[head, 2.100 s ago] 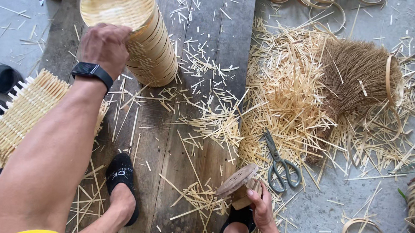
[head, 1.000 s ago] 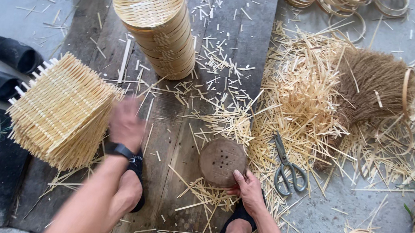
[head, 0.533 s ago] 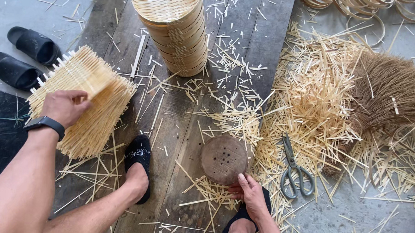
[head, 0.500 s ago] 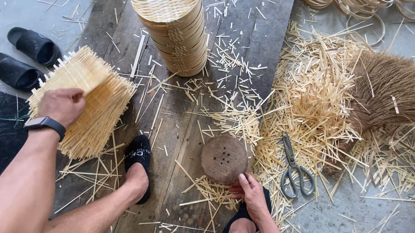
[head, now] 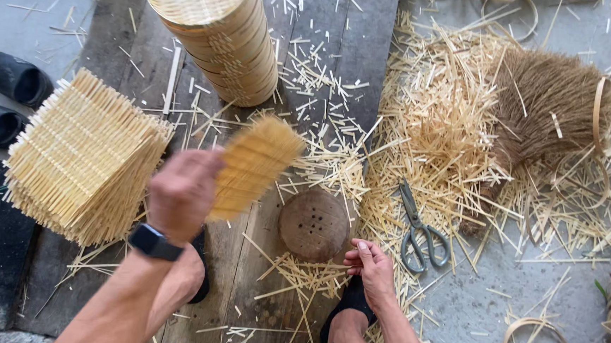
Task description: The person sits on the floor and repeatedly trims the edges of woven bamboo mats using shears and a wooden template. They then place a bamboo ring around the trimmed mat and stack the finished pieces.
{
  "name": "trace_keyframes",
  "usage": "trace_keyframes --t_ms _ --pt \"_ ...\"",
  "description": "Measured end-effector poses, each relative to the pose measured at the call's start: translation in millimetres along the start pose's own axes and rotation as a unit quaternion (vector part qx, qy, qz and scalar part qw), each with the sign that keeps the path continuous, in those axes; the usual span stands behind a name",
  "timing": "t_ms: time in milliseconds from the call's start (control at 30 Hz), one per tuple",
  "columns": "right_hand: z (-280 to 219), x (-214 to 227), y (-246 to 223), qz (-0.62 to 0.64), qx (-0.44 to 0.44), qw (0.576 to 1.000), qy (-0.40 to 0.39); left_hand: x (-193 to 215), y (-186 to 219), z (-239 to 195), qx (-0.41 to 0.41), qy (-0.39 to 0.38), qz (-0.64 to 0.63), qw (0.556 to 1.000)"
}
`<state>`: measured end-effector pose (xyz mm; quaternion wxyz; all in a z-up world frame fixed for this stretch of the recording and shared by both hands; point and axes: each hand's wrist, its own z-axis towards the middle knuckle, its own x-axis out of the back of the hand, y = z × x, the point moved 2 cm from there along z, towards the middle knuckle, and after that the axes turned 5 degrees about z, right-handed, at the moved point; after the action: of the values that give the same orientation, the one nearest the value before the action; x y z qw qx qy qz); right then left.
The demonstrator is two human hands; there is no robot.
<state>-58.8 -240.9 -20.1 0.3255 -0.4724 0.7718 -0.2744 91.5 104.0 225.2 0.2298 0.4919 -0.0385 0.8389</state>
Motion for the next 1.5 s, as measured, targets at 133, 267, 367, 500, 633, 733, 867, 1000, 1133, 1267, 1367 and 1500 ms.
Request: trace_keyframes --t_ms 133,267,367,500,633,733,867,1000,1133,1267,1367,1500 --pt "-2.6 6.4 7.9 0.023 -0.011 1.0 0.01 7.9 -59.6 -6.1 0.222 0.028 -0.108 0.969" --pt "-2.0 4.4 9.2 -0.01 -0.019 0.999 0.025 -23.6 -109.4 -30.2 0.284 -0.06 -0.022 0.957" --pt "-1.0 2.9 10.9 -0.033 -0.014 0.999 0.018 -46.8 -125.5 -56.9 0.206 -0.062 0.094 0.972" --pt "1.0 2.0 12.3 -0.025 -0.012 0.999 0.015 -66.7 -131.2 -80.3 0.262 -0.049 0.087 0.96" --pt "1.1 3.1 16.5 -0.032 -0.013 0.999 0.013 -74.3 -120.2 -87.7 0.266 -0.002 0.089 0.96" --pt "0.7 4.9 18.9 -0.025 -0.008 1.0 0.007 -78.4 -112.7 -88.1 0.254 0.006 0.109 0.961" --pt "2.8 3.0 18.2 -0.019 -0.009 1.0 0.005 -80.1 -107.1 -90.3 0.259 0.023 0.115 0.959" --pt "0.8 7.4 21.6 -0.017 -0.012 1.0 0.004 -79.9 -103.5 -99.8 0.215 0.02 0.176 0.96" --pt "4.8 8.3 22.3 -0.006 -0.01 1.0 -0.001 -77.0 -95.4 -101.8 0.215 -0.016 0.188 0.958" --pt "2.3 4.7 19.4 -0.009 -0.017 1.0 0.003 -59.6 -76.4 -84.1 0.336 -0.023 0.068 0.939" --pt "-4.5 0.6 5.9 -0.006 -0.017 1.0 0.016 -37.1 -54.5 -57.1 0.347 -0.104 -0.109 0.926" --pt "-13.9 -6.5 -32.8 0.091 0.037 0.994 -0.037 -25.6 31.4 -47.8 0.11 -0.043 -0.183 0.976"
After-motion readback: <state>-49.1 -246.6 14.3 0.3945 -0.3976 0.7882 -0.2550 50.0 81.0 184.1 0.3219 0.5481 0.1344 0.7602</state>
